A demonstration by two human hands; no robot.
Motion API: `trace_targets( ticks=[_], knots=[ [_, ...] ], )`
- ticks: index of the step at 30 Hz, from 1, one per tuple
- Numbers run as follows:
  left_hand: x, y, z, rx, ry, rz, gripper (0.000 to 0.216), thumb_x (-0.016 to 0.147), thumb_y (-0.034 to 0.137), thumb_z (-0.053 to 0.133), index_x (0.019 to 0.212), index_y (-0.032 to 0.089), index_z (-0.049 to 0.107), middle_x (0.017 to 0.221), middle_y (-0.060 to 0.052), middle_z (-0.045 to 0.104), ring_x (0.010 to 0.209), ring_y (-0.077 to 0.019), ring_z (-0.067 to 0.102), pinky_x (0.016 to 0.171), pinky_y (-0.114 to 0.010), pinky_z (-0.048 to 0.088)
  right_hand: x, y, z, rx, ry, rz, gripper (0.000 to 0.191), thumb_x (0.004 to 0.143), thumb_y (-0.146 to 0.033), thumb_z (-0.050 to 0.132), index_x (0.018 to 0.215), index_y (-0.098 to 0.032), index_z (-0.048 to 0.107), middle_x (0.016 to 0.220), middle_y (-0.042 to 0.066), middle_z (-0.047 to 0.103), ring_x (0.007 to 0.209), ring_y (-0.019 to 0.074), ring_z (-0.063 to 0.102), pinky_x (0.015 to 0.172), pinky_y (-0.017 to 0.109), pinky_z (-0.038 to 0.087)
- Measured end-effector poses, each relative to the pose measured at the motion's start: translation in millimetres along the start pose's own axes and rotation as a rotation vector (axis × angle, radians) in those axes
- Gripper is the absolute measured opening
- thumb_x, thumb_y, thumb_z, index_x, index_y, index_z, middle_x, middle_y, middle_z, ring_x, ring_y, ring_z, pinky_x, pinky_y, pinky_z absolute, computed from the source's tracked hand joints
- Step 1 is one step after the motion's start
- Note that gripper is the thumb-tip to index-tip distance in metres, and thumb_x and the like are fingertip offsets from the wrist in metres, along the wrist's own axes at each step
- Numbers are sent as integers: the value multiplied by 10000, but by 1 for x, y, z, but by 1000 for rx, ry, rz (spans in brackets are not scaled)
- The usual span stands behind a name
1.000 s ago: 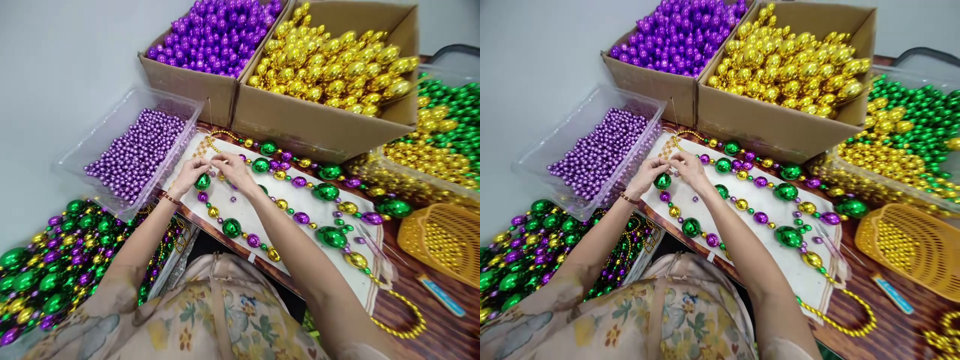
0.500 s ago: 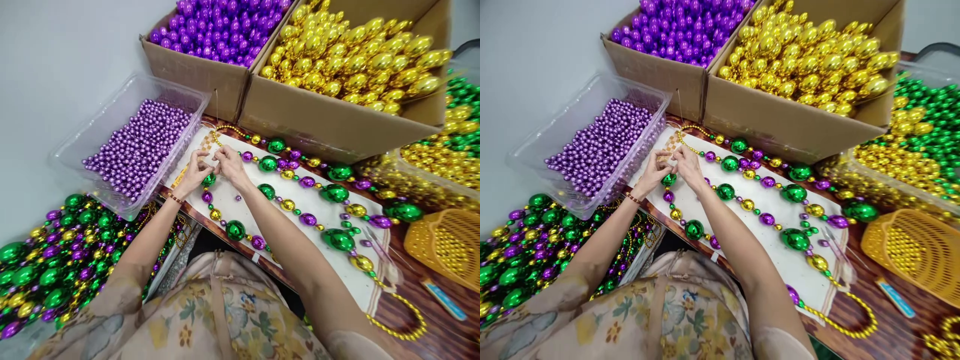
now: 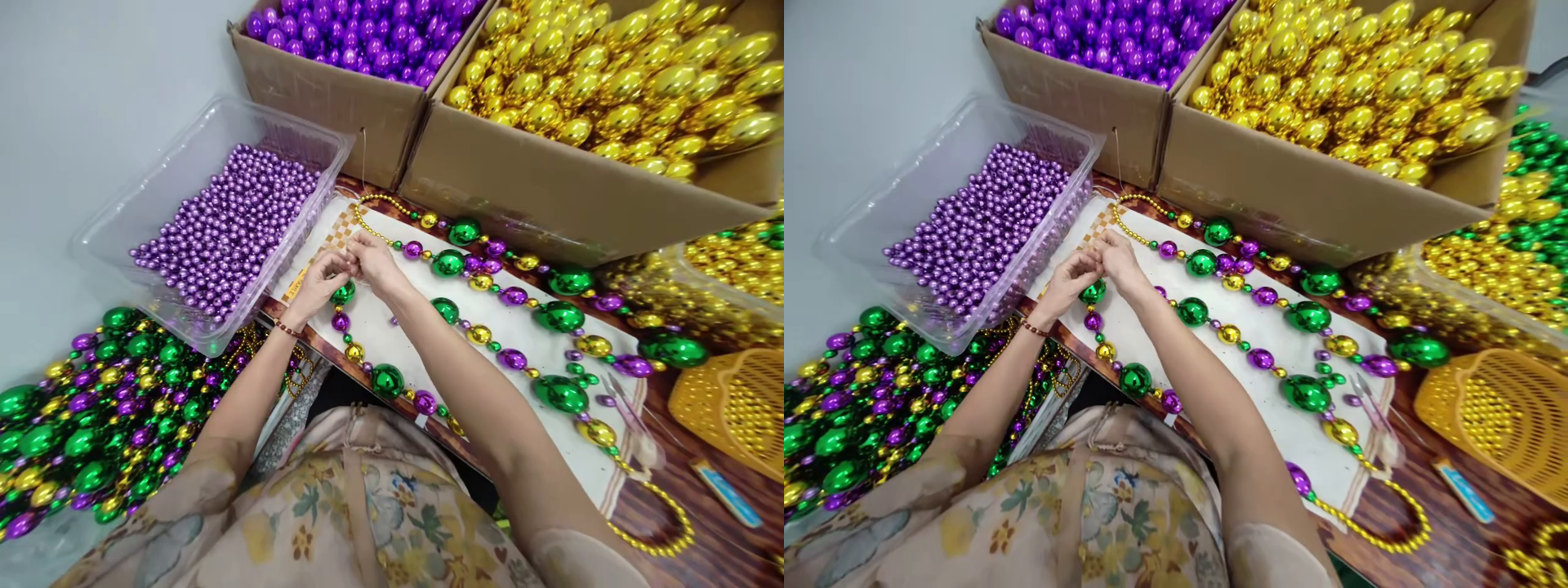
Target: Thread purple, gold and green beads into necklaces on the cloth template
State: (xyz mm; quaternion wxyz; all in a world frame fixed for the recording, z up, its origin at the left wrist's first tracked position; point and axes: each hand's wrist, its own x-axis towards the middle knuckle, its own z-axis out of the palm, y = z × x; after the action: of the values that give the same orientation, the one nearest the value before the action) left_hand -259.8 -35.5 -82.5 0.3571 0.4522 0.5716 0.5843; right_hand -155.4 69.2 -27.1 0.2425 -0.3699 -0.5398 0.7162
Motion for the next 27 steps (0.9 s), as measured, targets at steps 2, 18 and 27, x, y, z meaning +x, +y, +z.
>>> trace_targets(
  ticks=[2, 18, 27],
  knots=[
    [-7, -2, 0, -1, 0, -55, 180, 762, 253, 749, 909, 209, 656, 1000, -25, 622, 807, -127, 581, 752, -268, 486, 8, -10, -6, 53, 87, -38, 215, 882, -123, 486, 708, -217, 402, 516, -94, 414, 390, 49, 361, 385, 152, 264],
    [-17, -1, 0, -184, 150, -229, 285, 799, 428, 743, 853, 191, 593, 796, -10, 696, 744, -144, 683, 713, -271, 516, 17, -26, -24, -624, 19, -284, 82, 912, -150, 509, 896, -179, 583, 935, 64, 690, 815, 181, 672, 652, 265, 499],
    [-10, 0, -8, -252, 254, -243, 298, 782, 414, 771, 838, 191, 583, 751, -10, 724, 758, -142, 711, 740, -277, 529, -46, 17, -22, -1650, -395, -207, 348, 979, -135, 374, 1152, -150, 675, 1112, 179, 705, 964, 289, 681, 745, 350, 472]
  ],
)
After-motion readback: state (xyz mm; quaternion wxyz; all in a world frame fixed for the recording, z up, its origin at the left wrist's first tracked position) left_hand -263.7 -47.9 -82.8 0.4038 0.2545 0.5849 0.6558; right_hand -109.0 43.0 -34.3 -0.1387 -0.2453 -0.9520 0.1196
